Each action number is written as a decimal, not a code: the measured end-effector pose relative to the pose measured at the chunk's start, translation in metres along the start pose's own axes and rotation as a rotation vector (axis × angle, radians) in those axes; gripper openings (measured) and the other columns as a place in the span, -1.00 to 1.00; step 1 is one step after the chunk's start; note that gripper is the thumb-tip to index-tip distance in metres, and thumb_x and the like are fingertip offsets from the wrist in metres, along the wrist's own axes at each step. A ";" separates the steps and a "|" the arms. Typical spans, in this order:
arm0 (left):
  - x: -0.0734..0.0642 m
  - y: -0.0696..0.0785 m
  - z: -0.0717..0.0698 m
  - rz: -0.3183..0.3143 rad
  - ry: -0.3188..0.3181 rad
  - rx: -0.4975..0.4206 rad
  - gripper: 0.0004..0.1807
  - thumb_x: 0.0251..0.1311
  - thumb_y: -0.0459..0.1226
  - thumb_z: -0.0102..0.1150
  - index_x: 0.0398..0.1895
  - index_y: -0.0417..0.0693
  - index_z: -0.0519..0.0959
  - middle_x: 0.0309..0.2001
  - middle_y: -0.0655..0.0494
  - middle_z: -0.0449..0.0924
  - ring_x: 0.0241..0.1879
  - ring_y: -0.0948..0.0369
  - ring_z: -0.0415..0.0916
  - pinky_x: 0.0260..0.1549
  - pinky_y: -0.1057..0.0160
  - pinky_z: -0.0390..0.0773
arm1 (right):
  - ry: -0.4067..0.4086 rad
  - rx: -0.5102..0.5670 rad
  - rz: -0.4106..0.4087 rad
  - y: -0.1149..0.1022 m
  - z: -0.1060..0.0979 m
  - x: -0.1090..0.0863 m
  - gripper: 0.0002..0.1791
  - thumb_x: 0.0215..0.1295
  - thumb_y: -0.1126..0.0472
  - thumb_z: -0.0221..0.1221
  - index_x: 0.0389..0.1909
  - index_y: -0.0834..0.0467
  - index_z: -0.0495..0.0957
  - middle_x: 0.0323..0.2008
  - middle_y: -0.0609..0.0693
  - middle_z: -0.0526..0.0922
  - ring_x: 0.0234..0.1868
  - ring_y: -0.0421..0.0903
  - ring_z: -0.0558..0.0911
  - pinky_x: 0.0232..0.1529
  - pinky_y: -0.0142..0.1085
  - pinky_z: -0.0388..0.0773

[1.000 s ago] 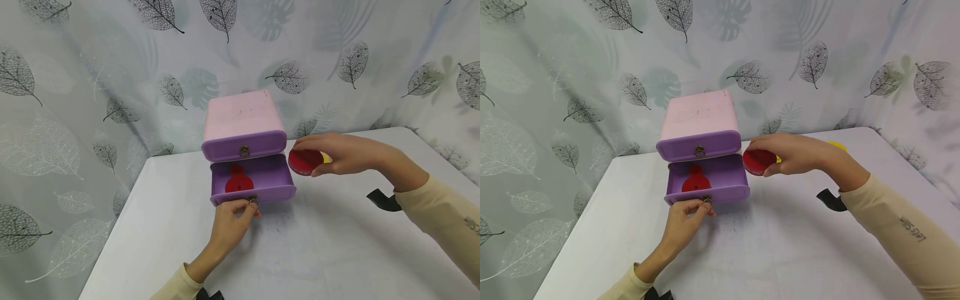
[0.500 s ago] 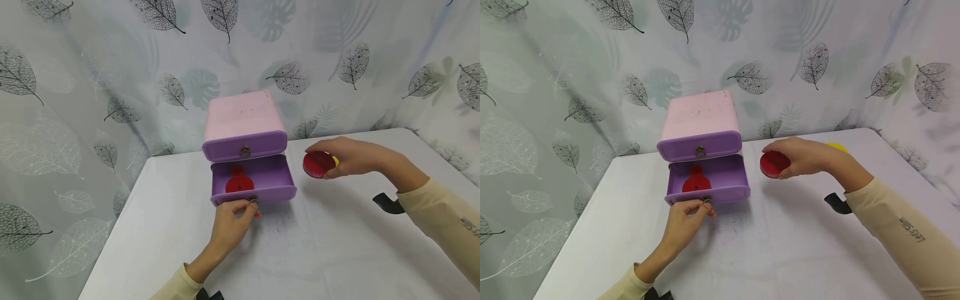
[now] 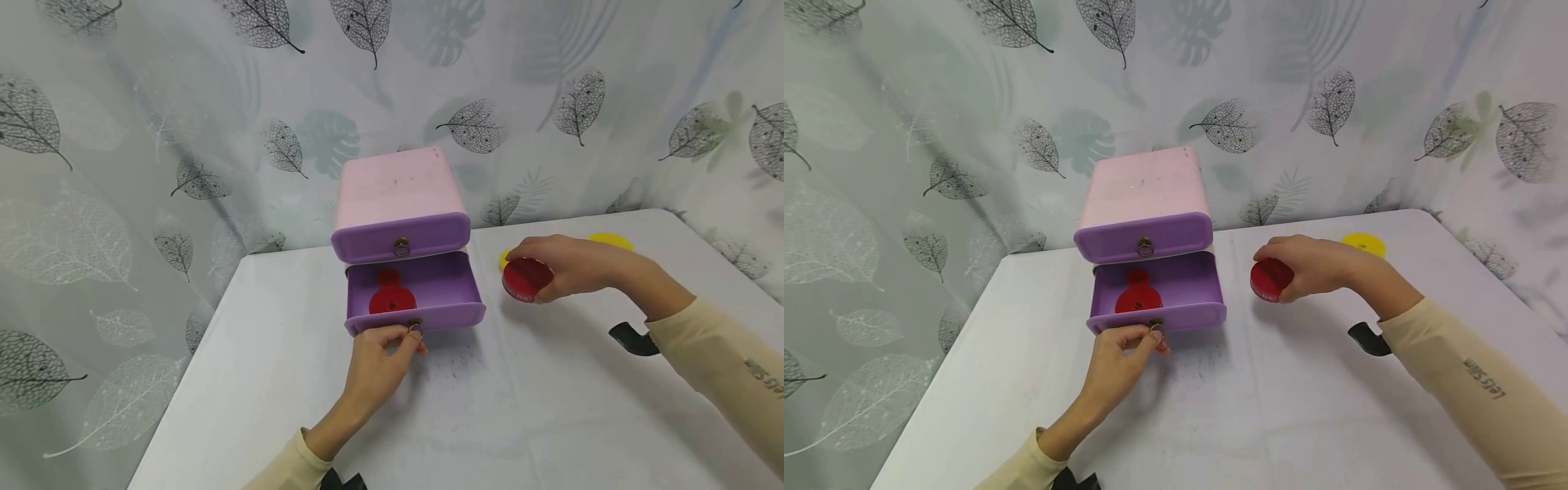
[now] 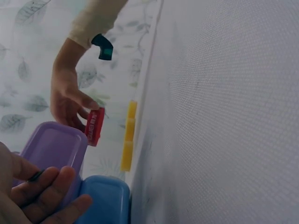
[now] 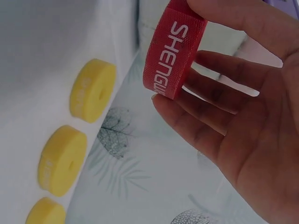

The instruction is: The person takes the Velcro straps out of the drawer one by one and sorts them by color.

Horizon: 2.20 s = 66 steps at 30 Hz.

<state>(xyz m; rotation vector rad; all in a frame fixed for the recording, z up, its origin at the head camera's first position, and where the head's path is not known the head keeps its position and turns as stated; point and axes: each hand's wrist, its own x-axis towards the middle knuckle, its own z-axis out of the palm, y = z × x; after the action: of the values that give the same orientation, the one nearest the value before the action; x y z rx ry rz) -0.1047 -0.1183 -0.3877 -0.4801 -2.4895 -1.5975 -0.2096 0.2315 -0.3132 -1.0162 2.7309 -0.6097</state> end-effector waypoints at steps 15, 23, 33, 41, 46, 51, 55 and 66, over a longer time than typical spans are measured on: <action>0.000 0.001 0.000 0.001 -0.001 0.004 -0.74 0.44 -0.26 0.22 -0.43 0.04 0.78 -0.47 0.37 0.72 -0.30 0.27 0.56 -0.41 0.21 0.43 | -0.072 -0.061 0.053 0.016 0.024 0.007 -0.30 -0.01 0.25 0.56 0.20 0.20 0.55 0.01 -0.04 0.57 0.01 0.04 0.54 -0.15 -0.07 0.65; 0.000 0.000 0.000 0.008 -0.003 -0.003 -0.73 0.45 -0.26 0.21 -0.45 0.09 0.77 -0.47 0.37 0.72 -0.34 0.25 0.54 -0.45 0.21 0.40 | -0.100 -0.039 0.078 0.016 0.028 0.008 -0.30 0.00 0.26 0.57 0.20 0.22 0.54 0.02 -0.01 0.58 0.01 0.05 0.55 -0.12 -0.04 0.65; 0.000 0.000 -0.001 0.002 -0.007 0.000 -0.74 0.45 -0.25 0.21 -0.43 0.04 0.78 -0.46 0.34 0.72 -0.30 0.27 0.56 -0.38 0.18 0.44 | -0.146 -0.039 0.115 0.022 0.038 0.010 -0.27 -0.02 0.19 0.60 0.20 0.21 0.54 -0.01 -0.06 0.58 0.01 0.04 0.55 -0.13 -0.04 0.66; 0.000 0.000 -0.001 0.009 -0.003 -0.003 -0.73 0.45 -0.25 0.21 -0.44 0.08 0.77 -0.47 0.38 0.71 -0.35 0.25 0.54 -0.42 0.20 0.41 | -0.155 -0.041 0.151 0.024 0.043 0.011 -0.26 -0.04 0.19 0.62 0.20 0.21 0.54 -0.01 -0.04 0.59 0.03 0.07 0.55 -0.14 -0.05 0.67; 0.000 0.000 -0.001 0.013 -0.003 -0.003 -0.73 0.45 -0.25 0.21 -0.44 0.08 0.78 -0.47 0.38 0.71 -0.34 0.26 0.55 -0.42 0.20 0.41 | -0.159 -0.048 0.150 0.026 0.046 0.012 -0.24 -0.05 0.17 0.63 0.21 0.21 0.54 -0.01 -0.04 0.59 0.03 0.07 0.55 -0.15 -0.04 0.67; 0.001 -0.001 -0.001 0.014 0.000 0.007 -0.73 0.45 -0.25 0.21 -0.44 0.07 0.78 -0.47 0.37 0.72 -0.35 0.25 0.55 -0.43 0.21 0.42 | -0.169 -0.040 0.151 0.027 0.045 0.012 -0.21 -0.05 0.13 0.64 0.23 0.22 0.53 0.01 -0.03 0.59 0.03 0.08 0.55 -0.15 -0.03 0.67; 0.002 0.000 0.000 0.006 0.000 0.006 -0.73 0.44 -0.25 0.22 -0.45 0.09 0.78 -0.47 0.36 0.72 -0.32 0.27 0.55 -0.40 0.21 0.43 | -0.155 -0.052 0.151 0.023 0.040 0.012 -0.21 0.03 0.05 0.60 0.27 0.22 0.53 0.06 0.02 0.60 0.04 0.06 0.56 -0.11 -0.03 0.66; 0.004 0.002 -0.002 0.006 0.002 0.010 -0.73 0.45 -0.26 0.22 -0.45 0.07 0.78 -0.47 0.35 0.72 -0.27 0.28 0.55 -0.36 0.20 0.44 | 0.137 -0.110 -0.049 -0.020 0.013 0.025 -0.76 0.33 0.20 0.36 -0.01 0.07 0.64 -0.25 -0.16 0.68 -0.16 -0.08 0.66 -0.15 -0.08 0.63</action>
<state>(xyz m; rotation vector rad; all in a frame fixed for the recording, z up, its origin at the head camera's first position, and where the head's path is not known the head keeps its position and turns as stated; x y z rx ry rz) -0.1076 -0.1191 -0.3841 -0.4839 -2.4908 -1.5815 -0.2131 0.1970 -0.3161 -1.1084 2.8953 -0.5622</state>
